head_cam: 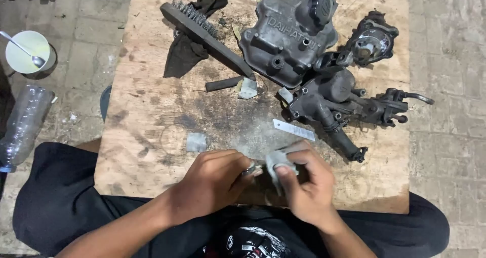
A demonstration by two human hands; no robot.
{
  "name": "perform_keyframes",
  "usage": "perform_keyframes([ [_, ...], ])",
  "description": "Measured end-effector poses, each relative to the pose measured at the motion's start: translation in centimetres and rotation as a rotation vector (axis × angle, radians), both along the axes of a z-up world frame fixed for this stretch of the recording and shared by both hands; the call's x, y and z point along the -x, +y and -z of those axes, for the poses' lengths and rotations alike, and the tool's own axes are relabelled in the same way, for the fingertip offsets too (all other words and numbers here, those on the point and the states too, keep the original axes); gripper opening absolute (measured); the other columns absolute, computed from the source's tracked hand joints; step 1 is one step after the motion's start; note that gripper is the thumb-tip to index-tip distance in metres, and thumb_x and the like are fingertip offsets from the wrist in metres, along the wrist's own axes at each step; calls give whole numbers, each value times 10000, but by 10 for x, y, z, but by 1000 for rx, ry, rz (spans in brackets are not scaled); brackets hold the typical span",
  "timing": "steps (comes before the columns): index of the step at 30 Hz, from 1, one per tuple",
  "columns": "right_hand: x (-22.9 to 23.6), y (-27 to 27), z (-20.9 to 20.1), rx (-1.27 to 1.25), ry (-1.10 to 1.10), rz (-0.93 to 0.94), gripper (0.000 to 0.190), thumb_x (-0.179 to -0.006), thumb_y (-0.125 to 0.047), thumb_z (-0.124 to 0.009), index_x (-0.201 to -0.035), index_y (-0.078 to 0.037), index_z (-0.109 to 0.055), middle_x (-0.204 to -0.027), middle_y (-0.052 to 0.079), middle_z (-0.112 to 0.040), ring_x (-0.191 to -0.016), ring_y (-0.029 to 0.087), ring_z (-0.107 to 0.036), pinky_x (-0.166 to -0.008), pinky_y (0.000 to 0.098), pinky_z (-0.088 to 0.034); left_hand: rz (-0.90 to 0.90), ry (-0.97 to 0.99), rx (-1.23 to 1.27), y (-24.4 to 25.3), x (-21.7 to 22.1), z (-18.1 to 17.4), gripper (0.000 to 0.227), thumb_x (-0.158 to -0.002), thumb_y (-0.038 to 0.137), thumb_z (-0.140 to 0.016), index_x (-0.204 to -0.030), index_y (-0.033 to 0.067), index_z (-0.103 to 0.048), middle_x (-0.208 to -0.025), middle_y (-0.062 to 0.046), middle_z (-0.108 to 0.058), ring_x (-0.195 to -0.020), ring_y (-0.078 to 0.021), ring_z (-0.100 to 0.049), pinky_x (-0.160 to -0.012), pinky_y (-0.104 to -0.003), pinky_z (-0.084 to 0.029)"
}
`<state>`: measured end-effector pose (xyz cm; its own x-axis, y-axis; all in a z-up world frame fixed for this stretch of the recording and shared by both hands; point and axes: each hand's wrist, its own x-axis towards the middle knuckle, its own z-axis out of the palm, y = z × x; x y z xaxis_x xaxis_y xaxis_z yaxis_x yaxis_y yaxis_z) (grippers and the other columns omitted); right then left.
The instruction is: The person smooths a small metal part using a sanding block, repeatedly rubbing the surface and edges. They flip the part to work on different sides and occasionally inspect the surface by hand.
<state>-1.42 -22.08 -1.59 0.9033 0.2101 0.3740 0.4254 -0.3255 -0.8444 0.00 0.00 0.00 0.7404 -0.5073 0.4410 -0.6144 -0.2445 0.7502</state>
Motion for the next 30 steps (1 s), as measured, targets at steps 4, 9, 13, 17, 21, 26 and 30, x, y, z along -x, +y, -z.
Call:
perform_keyframes([
  [4, 3, 15, 3, -54, 63, -76, 77, -873, -9, -615, -922, -37, -562, -1020, 127, -634, -882, 211, -621, -773, 306, -537, -1, 13, -79, -2, 4, -9, 163, -841, -34, -672, -907, 3, -528, -745, -100, -577, -581, -230, -546, -580, -357, -482],
  [9, 12, 26, 12, -104, 82, 55, 230, -893, 20, -670, -898, -64, -456, -978, 105, -635, -765, 154, -587, -681, 270, -515, -63, -246, -401, 0, 14, -1, 148, -892, 64, -652, -968, -5, -545, -865, -93, -523, -710, -203, -531, -618, -324, -454],
  [13, 11, 34, 5, -99, 52, 110, 254, -861, 79, -678, -869, -61, -466, -893, 98, -663, -703, 146, -603, -626, 258, -514, -57, -255, -438, -1, 16, 10, 177, -920, 134, -616, -1006, 7, -529, -956, -136, -591, -844, -253, -596, -730, -353, -505],
  [17, 10, 36, 4, -28, 77, 176, 229, -870, 61, -705, -858, -48, -503, -868, 81, -647, -597, 97, -495, -507, 216, -416, -12, -325, -465, 2, 10, 2, 230, -890, 91, -637, -1056, -34, -538, -936, -112, -542, -830, -217, -554, -646, -308, -488],
  [21, 9, 34, 9, 46, -3, 171, 205, -896, 11, -687, -864, -41, -492, -895, 126, -692, -509, 90, -512, -387, 209, -392, 73, -195, -382, -1, 4, 0, 206, -846, 53, -647, -968, -30, -503, -848, -120, -553, -757, -210, -566, -627, -317, -519],
  [26, 11, 39, -2, 91, 33, 307, 200, -861, 27, -734, -853, -18, -540, -916, 93, -707, -608, 105, -533, -540, 240, -453, -14, -230, -381, -7, 9, 2, 240, -879, 128, -656, -1017, -25, -534, -884, -127, -576, -769, -245, -590, -630, -346, -492],
  [30, 13, 41, -7, 127, 53, 299, 196, -846, 24, -730, -818, -10, -539, -889, 103, -751, -505, 88, -547, -424, 237, -440, 29, -55, -269, -1, 6, -18, 225, -824, 63, -666, -969, -12, -511, -815, -115, -598, -692, -232, -593, -552, -360, -446],
])
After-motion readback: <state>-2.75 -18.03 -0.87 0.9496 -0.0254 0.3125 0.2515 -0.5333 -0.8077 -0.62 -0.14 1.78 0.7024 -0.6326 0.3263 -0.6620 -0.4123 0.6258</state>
